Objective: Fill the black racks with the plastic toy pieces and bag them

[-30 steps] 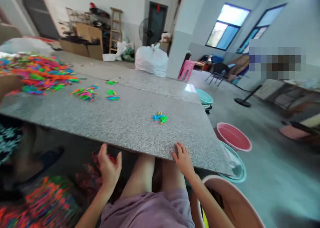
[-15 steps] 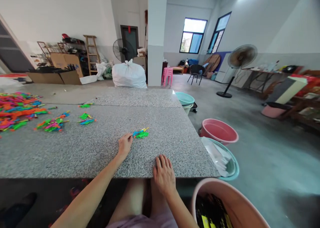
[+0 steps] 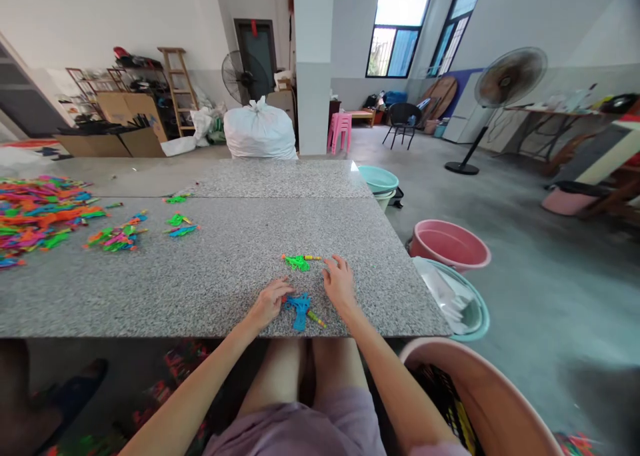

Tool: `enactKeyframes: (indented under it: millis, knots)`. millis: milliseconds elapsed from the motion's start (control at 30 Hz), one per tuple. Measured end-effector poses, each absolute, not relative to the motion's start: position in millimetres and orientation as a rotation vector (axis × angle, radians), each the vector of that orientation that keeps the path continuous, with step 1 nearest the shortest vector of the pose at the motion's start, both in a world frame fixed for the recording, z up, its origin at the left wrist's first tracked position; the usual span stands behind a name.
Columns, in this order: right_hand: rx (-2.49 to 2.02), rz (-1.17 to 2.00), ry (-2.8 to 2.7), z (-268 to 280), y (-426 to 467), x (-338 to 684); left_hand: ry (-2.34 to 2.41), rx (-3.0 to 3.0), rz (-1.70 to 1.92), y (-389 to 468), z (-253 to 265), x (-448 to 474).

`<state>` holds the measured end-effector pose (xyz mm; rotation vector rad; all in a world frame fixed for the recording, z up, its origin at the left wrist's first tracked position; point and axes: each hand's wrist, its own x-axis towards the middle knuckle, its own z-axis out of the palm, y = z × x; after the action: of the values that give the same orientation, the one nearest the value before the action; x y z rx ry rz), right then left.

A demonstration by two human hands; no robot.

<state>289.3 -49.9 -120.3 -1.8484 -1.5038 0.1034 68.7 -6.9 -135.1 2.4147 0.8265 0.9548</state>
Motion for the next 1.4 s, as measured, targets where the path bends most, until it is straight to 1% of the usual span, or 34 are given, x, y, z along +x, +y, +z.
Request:
enactKeyframes:
  millis: [67, 133, 233, 300, 400, 500, 600, 733, 867, 933, 1033, 1133, 1267, 1400]
  knots:
    - [-1.921, 0.065, -1.659, -115.4, -24.2, 287.6, 0.861, 2.420, 0.945, -2.6, -142.9, 68.2]
    - [-1.976, 0.095, -1.781, -112.0, -2.5, 285.9, 0.920, 2.404, 0.962, -2.7, -146.0, 66.5]
    - [-2.068, 0.148, -1.780, -108.3, 9.3, 284.6, 1.009, 2.357, 0.995, -6.6, -146.0, 64.2]
    - [-2.116, 0.100, -1.659, -105.9, -3.6, 283.1, 1.044, 2.320, 1.002, -8.7, -145.7, 64.7]
    - [-2.047, 0.028, -1.598, -103.4, -54.0, 273.1, 1.077, 2.245, 1.008, -8.4, -145.2, 67.2]
    - [-1.936, 0.065, -1.766, -107.2, -114.8, 250.3, 1.128, 2.142, 1.034, -3.5, -142.7, 68.0]
    - [-1.937, 0.147, -1.705, -119.1, -147.1, 228.8, 1.160, 2.045, 1.060, -1.7, -138.9, 66.7]
    - [-1.789, 0.331, -1.391, -130.3, -142.4, 221.4, 1.199, 1.898, 1.126, -30.7, -133.1, 71.2]
    - [-1.618, 0.464, -1.192, -120.7, -141.0, 223.6, 1.145, 1.740, 1.165, -87.7, -122.7, 87.5]
    - [-1.567, 0.476, -1.209, -111.0, -149.1, 225.6, 0.994, 1.567, 1.066, -107.7, -112.0, 94.4]
    - [-1.536, 0.436, -1.167, -95.7, -161.0, 231.9, 0.892, 1.446, 0.992, -117.7, -92.9, 97.7]
    - [-1.511, 0.453, -1.195, -84.6, -165.5, 236.3, 0.838, 1.440, 0.962, -118.5, -82.3, 96.0]
    - [-1.588, 0.375, -1.115, -79.4, -168.4, 227.8, 0.828, 1.479, 0.962, -126.8, -85.8, 93.1]
    - [-1.579, 0.494, -1.096, -78.6, -175.2, 215.0, 0.958, 1.710, 1.041, -134.6, -96.2, 90.4]
